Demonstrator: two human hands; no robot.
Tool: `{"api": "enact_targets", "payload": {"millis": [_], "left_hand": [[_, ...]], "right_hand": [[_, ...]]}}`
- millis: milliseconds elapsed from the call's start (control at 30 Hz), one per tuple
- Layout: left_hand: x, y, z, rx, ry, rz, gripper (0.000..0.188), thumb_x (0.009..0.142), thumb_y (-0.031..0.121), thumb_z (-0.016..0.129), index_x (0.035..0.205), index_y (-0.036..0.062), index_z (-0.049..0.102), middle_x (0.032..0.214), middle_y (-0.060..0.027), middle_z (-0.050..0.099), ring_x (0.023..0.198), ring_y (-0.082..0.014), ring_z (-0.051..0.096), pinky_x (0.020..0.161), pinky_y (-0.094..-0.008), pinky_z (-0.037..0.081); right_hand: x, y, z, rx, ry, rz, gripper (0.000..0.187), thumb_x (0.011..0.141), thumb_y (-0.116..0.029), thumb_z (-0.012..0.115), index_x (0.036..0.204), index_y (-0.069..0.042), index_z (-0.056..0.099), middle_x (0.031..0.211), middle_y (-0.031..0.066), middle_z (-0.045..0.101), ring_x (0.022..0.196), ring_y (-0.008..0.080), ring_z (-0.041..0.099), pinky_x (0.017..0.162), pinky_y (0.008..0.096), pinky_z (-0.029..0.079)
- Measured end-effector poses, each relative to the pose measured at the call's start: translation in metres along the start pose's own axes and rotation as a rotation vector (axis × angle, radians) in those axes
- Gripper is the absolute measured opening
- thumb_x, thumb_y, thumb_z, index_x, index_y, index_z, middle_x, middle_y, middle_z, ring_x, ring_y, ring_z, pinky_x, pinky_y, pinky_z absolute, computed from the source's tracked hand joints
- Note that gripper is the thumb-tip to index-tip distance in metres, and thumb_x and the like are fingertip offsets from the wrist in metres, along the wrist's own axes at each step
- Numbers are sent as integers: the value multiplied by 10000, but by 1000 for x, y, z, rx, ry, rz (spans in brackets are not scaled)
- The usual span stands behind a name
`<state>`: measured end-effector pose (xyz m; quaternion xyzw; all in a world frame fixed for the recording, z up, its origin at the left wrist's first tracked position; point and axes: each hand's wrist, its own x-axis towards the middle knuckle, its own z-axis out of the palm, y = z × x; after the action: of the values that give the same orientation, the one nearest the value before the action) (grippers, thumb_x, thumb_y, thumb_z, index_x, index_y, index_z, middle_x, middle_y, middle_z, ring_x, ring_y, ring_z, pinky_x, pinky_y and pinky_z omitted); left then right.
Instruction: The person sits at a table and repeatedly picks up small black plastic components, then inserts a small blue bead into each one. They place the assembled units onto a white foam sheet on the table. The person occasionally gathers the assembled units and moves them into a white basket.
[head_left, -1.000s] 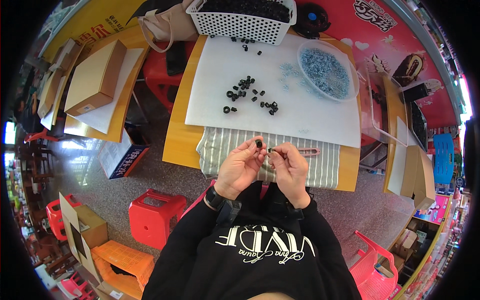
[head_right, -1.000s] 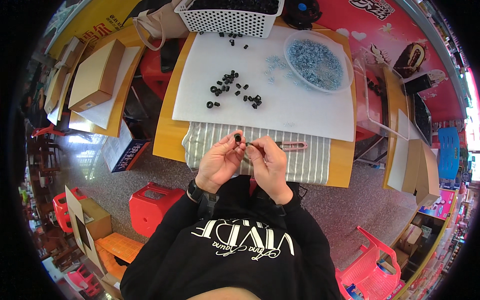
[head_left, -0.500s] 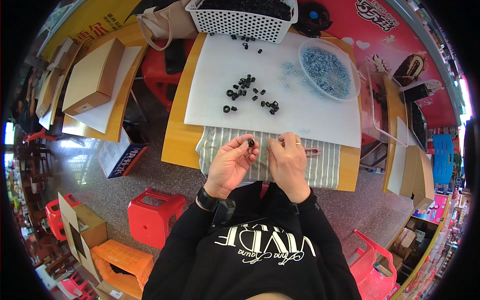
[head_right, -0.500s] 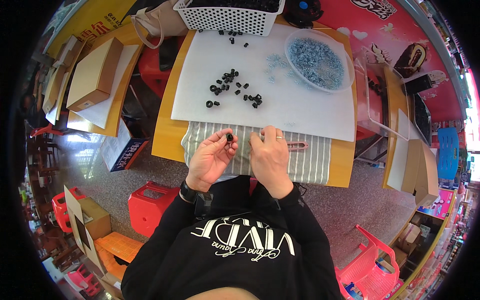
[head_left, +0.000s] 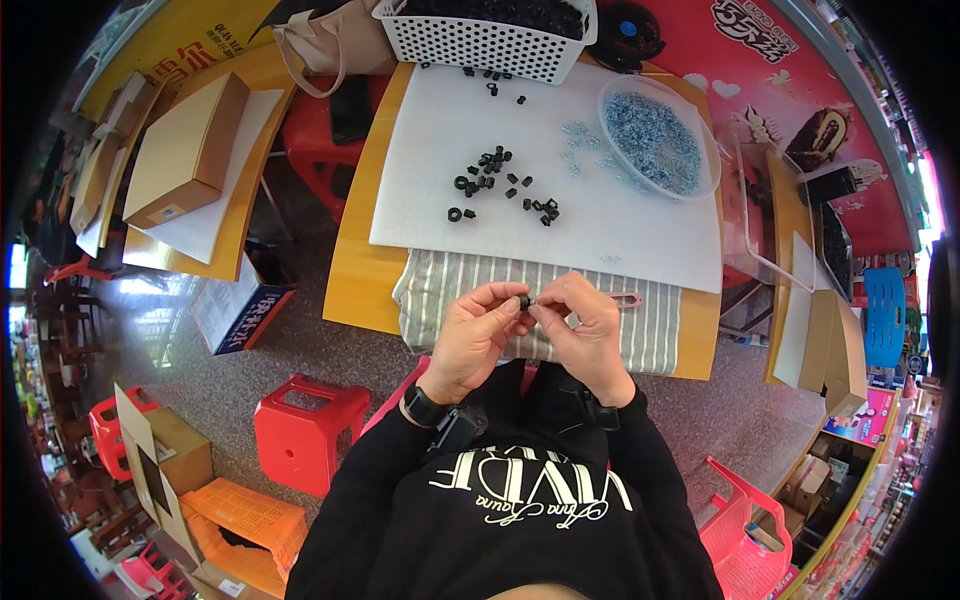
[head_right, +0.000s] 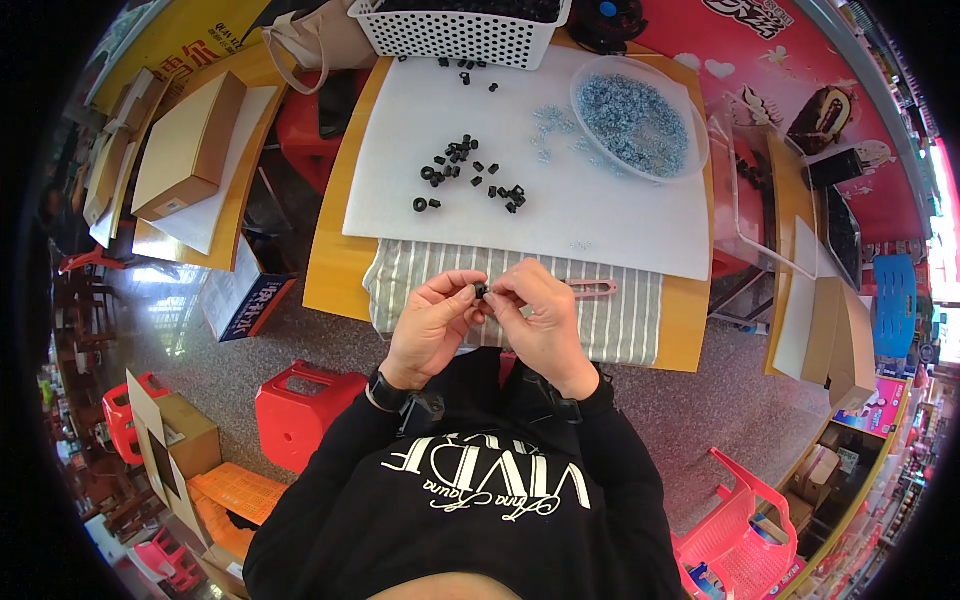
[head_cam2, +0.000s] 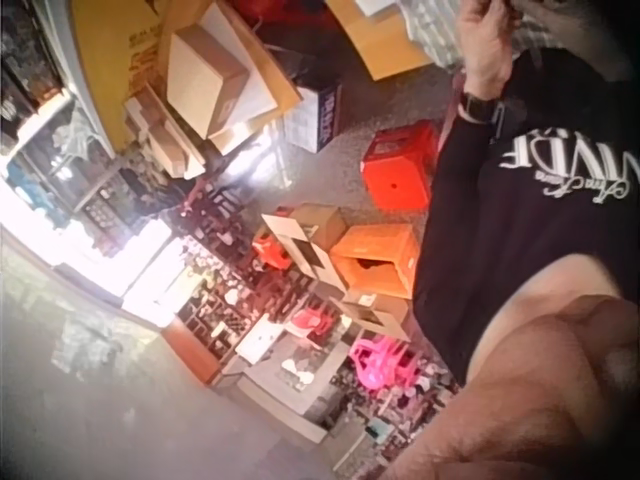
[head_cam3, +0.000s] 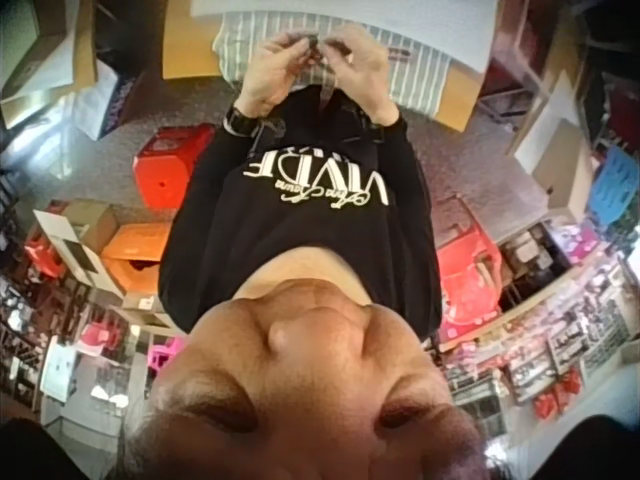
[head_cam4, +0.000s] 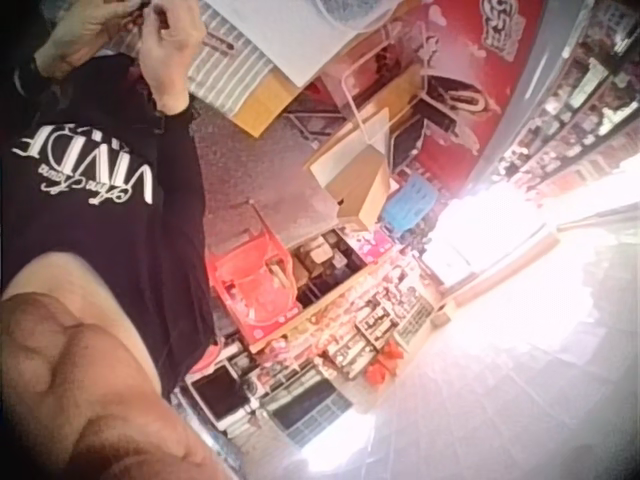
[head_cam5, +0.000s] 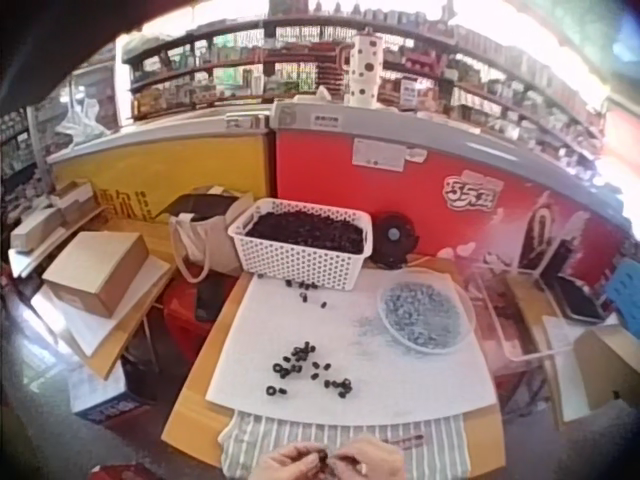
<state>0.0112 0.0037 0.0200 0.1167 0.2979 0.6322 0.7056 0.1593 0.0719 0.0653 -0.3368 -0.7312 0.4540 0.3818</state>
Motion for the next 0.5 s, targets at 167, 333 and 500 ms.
{"api": "enact_targets", "payload": {"millis": [167,333,500], "left_hand": [[-2,0,3,69,-17,11,211,971,66,568,1162,-13,613,1002,-76,670,875,-138,644,761,-269,513],[-5,1,3,96,-15,-13,217,973,70,566,1168,-14,610,1017,-79,673,877,-128,641,756,-264,515],[-3,2,2,-91,-25,-88,221,977,82,561,1173,-8,611,1018,-105,673,869,-152,642,753,-253,518]], "right_hand": [[-2,3,-4,-111,-58,-52,145,739,92,699,823,6,618,790,82,571,658,205,596,563,294,468],[0,2,-7,-184,-128,-155,167,724,79,716,842,-3,631,784,80,566,666,208,590,558,300,461],[2,-9,-8,-66,0,-38,187,733,86,709,886,-8,657,791,70,586,675,178,598,585,273,478]]}}
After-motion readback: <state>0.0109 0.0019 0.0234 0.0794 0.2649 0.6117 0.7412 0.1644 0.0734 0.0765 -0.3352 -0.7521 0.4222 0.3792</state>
